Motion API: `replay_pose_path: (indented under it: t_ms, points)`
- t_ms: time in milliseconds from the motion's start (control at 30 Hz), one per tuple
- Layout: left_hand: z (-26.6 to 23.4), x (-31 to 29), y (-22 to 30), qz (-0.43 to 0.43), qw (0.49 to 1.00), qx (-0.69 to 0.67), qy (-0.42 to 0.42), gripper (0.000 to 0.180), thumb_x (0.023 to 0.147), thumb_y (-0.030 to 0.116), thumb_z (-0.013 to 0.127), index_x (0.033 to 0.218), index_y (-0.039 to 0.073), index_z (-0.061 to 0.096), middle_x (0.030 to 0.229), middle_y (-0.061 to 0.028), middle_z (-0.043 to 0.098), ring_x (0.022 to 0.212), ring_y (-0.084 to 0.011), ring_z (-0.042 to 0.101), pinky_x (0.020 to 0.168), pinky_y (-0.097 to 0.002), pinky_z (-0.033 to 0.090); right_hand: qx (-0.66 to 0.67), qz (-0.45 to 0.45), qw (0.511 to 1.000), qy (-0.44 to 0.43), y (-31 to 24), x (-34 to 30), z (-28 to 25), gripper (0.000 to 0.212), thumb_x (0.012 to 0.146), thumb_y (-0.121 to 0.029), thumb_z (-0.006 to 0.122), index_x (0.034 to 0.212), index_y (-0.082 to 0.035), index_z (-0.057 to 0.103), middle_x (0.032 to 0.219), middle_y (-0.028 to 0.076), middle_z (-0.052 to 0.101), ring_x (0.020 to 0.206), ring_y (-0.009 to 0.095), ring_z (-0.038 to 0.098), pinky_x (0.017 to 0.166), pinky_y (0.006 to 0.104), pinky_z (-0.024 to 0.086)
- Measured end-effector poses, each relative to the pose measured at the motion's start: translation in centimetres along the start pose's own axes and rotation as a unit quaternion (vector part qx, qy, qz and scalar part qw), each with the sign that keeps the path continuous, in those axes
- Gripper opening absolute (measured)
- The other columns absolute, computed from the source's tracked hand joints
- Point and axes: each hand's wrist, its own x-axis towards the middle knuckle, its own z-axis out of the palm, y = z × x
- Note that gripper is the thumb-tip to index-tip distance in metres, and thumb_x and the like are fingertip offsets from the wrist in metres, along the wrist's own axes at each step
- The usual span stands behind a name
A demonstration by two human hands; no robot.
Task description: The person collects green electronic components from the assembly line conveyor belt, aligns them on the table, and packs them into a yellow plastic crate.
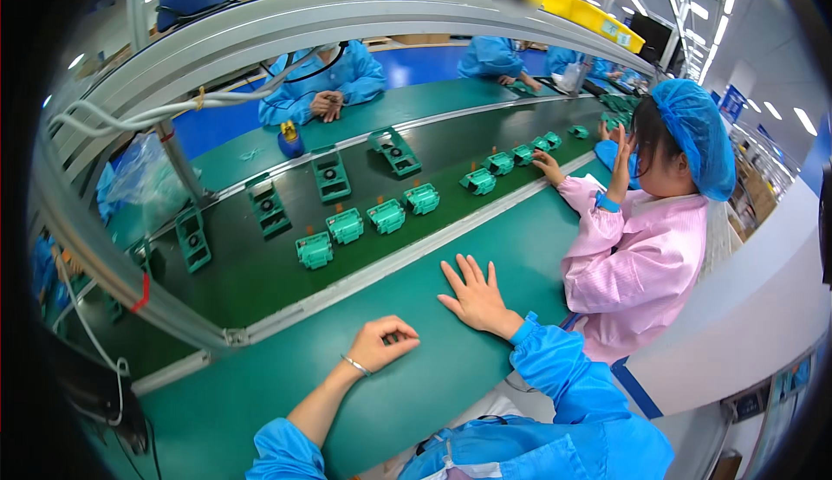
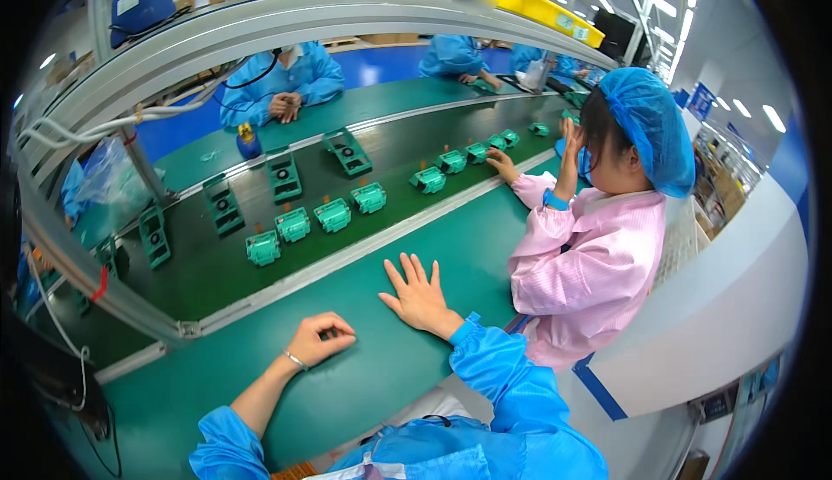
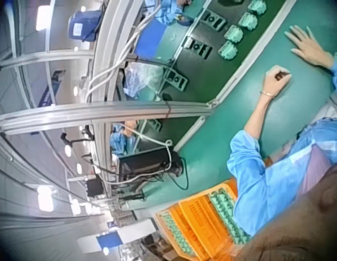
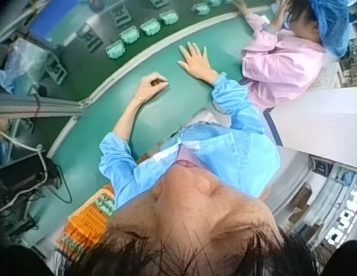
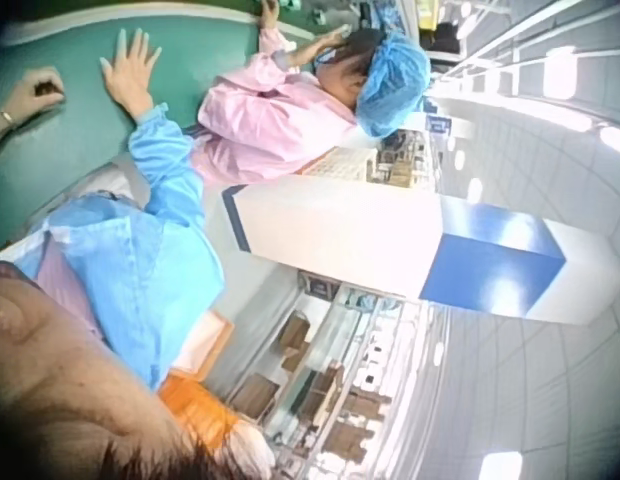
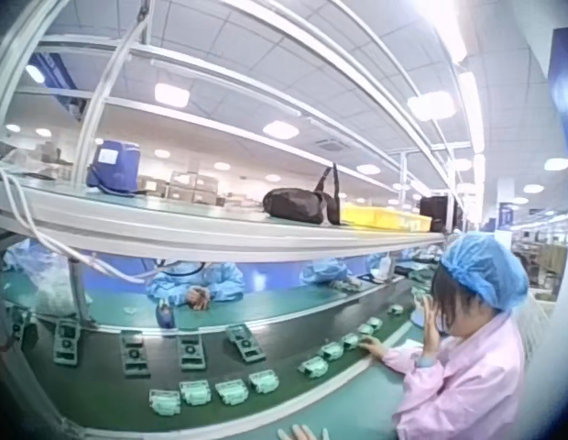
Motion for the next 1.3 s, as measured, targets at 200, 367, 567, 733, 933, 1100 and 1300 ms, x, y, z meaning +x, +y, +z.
replay_pose_path:
  t_ms: [200,367,567,733,933,1100,1300]
  points:
    - [0.3,0.5,-0.5,-0.028,0.997,-0.073,-0.001,0.011,0.09,0.009,0.078,0.098,0.003,0.077,0.092,-0.0015,0.071,0.078,-0.0077,0.063,0.073,-0.0236,0.052,-0.023,0.079,0.996,0.027,-2.5,2.9,1.9,0.074,0.104,-0.057,0.045,0.163,-0.015,0.029,0.164,0.029,0.026,0.154,0.044,0.022,0.118,0.0742,0.012]
    - [-0.1,0.5,-1.2,-0.033,0.994,-0.105,0.011,0.012,0.09,0.008,0.077,0.1,0.001,0.077,0.093,-0.0015,0.07,0.079,-0.0073,0.063,0.074,-0.0231,0.051,-0.035,0.061,0.989,0.13,-4.7,5.2,3.0,0.057,0.101,-0.037,0.059,0.15,-0.01,0.046,0.147,0.026,0.046,0.142,0.043,0.041,0.116,0.0671,0.027]
    - [-0.3,0.9,-1.7,-0.036,0.993,-0.109,0.008,0.012,0.09,0.007,0.077,0.1,0.001,0.077,0.096,-0.0037,0.072,0.083,-0.0088,0.065,0.077,-0.0237,0.053,-0.011,-0.045,0.969,0.241,-5.2,6.5,2.7,0.038,0.089,-0.019,0.069,0.123,-0.004,0.062,0.114,0.018,0.058,0.111,0.035,0.056,0.102,0.0498,0.041]
    - [-0.6,0.5,-2.6,-0.084,0.981,-0.174,0.03,0.014,0.09,0.004,0.077,0.103,-0.002,0.075,0.1,-0.0058,0.073,0.089,-0.011,0.068,0.083,-0.0255,0.055,0.072,-0.082,0.967,0.231,-4.9,6.3,2.7,0.037,0.089,-0.013,0.071,0.123,-0.004,0.062,0.116,0.017,0.058,0.109,0.036,0.057,0.093,0.0462,0.046]
    - [-0.7,0.7,-2.3,-0.122,0.96,-0.25,0.027,0.015,0.092,-0.001,0.074,0.107,-0.004,0.072,0.106,-0.0075,0.071,0.095,-0.0121,0.067,0.087,-0.0261,0.055,0.148,-0.126,0.957,0.214,-4.4,6.3,1.8,0.036,0.087,-0.011,0.073,0.122,-0.005,0.063,0.112,0.016,0.058,0.102,0.035,0.056,0.088,0.0443,0.048]
    - [-1.0,0.6,-2.0,-0.116,0.953,-0.278,0.028,0.015,0.094,-0.003,0.071,0.109,-0.005,0.071,0.108,-0.0088,0.07,0.1,-0.0138,0.068,0.091,-0.027,0.055,0.205,-0.218,0.937,0.18,-4.1,6.2,1.8,0.025,0.087,-0.009,0.073,0.112,-0.006,0.068,0.099,0.011,0.06,0.09,0.031,0.057,0.079,0.042,0.047]
    - [-1.6,0.6,-1.4,-0.144,0.946,-0.291,0.022,0.013,0.095,-0.003,0.07,0.107,-0.005,0.07,0.107,-0.0113,0.071,0.099,-0.0172,0.069,0.092,-0.0304,0.056,0.211,-0.262,0.926,0.17,-3.9,5.9,1.9,0.013,0.089,-0.009,0.073,0.101,-0.008,0.071,0.085,0.006,0.06,0.078,0.026,0.058,0.07,0.0367,0.044]
